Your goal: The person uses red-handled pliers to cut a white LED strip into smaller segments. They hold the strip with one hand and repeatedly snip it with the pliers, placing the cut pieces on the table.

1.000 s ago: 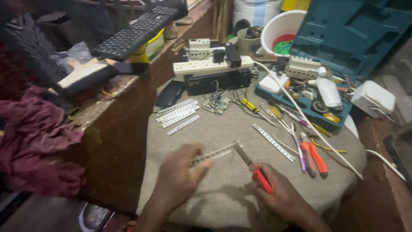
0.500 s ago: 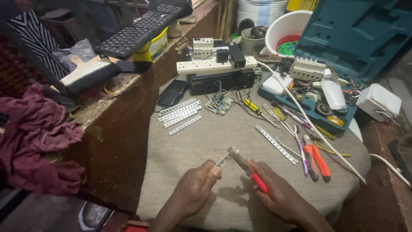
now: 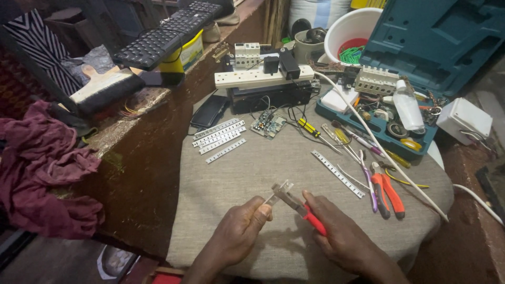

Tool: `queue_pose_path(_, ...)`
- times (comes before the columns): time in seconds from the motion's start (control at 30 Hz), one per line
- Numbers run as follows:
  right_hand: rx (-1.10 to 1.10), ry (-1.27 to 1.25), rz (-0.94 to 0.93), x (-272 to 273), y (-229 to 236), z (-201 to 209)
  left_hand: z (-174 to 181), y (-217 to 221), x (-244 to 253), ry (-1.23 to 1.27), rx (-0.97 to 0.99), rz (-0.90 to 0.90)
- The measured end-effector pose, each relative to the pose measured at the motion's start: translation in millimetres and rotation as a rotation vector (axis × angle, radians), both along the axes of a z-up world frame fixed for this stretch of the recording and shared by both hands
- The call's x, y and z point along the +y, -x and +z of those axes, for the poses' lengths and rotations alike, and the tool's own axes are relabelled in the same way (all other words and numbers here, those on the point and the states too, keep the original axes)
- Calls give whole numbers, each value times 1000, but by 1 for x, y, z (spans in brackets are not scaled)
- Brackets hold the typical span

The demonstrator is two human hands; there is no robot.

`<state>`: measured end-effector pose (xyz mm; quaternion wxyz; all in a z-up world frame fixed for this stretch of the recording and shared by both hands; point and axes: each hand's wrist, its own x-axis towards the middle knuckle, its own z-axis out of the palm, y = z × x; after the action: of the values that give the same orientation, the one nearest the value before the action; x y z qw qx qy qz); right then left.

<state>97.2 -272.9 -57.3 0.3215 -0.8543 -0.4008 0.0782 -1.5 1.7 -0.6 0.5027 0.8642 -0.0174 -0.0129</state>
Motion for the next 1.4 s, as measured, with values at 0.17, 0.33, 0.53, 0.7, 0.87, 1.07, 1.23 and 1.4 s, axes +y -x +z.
queue_pose_path(0.17, -46, -102, 39, -8, -3, -5, 5, 2, 1, -14, 43, 27)
queue_pose_path(0.33, 15, -111, 55, 6, 6, 34, 3, 1, 2, -31, 23, 32)
queue_pose_path(0.53, 214, 95, -217, 8, 0, 30, 5, -6, 7, -74, 2, -6)
queue_pose_path(0.7, 165, 75, -188, 14, -7, 26, 18, -19, 2, 40, 30, -41)
queue_pose_path(0.87, 185, 60, -270, 26, -10, 12, -4, -35, -4, -139, -1, 108)
queue_pose_path(1.07, 273, 142, -385, 41, -10, 0, -26, -33, -6, -263, -23, 232)
queue_pose_path(1.23, 214, 84, -477, 46, 0, -1, -23, -32, -10, -322, 25, 271)
queue_pose_path(1.4, 168, 23, -446, 40, -2, -12, -17, -28, -10, -350, -51, 238)
